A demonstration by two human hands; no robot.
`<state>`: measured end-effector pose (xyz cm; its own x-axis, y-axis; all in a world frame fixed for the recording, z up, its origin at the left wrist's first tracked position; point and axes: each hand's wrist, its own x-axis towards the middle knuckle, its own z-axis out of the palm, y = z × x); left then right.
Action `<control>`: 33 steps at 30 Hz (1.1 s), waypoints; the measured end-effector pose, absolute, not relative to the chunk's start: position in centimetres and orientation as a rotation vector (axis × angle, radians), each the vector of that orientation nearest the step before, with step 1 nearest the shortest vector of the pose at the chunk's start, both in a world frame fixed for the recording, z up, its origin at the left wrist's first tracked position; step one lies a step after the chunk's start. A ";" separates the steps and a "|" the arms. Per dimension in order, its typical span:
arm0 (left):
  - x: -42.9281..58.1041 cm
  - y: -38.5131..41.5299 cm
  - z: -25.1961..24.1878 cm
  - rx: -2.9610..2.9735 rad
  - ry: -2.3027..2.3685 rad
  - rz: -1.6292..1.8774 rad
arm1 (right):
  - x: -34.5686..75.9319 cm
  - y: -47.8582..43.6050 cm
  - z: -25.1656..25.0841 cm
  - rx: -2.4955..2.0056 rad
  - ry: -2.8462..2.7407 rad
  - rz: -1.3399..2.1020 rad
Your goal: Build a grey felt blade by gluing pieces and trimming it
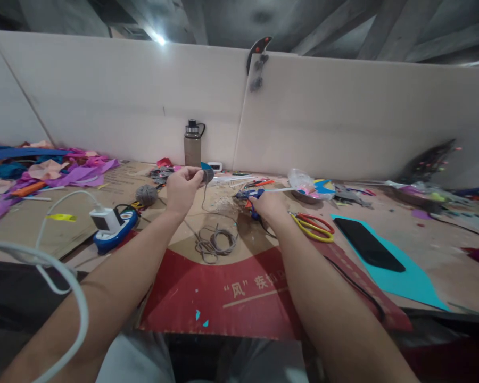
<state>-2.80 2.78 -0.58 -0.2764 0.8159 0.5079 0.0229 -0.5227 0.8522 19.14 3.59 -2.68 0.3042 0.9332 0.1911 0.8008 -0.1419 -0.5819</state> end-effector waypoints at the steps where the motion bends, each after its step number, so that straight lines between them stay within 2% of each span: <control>1: -2.8 2.6 -0.6 1.482 1.112 1.872 | 19.1 3.2 -2.3 -2.057 -1.566 0.188; 4: -2.6 2.0 -0.4 1.692 1.288 1.904 | 18.4 2.1 -1.3 -2.090 -1.653 0.044; 8: -2.3 1.2 -0.2 1.921 1.406 1.881 | 16.9 1.7 -1.4 -1.828 -1.786 0.137; 14: -2.3 1.6 -0.3 1.787 1.352 1.884 | 17.1 2.0 -1.9 -1.802 -1.744 0.032; 16: -2.3 2.1 -0.4 1.624 1.267 1.865 | 16.7 1.8 -1.7 -1.695 -1.706 0.170; 19: -2.2 2.4 -0.6 1.478 1.178 1.847 | 14.7 1.4 -1.7 -1.296 -1.596 0.521; 23: -1.8 1.6 -0.4 1.712 1.285 1.858 | 11.1 0.7 -1.9 -0.922 -1.357 0.991; 27: -1.6 0.6 -0.1 1.983 1.368 1.834 | 9.7 0.3 -1.7 -0.754 -1.184 1.249; 30: -1.6 0.8 -0.2 1.879 1.354 1.827 | 10.2 0.4 -1.6 -0.746 -1.198 1.195; 33: -1.4 1.6 -0.5 1.613 1.215 1.796 | 11.0 0.8 -1.6 -0.861 -1.289 0.903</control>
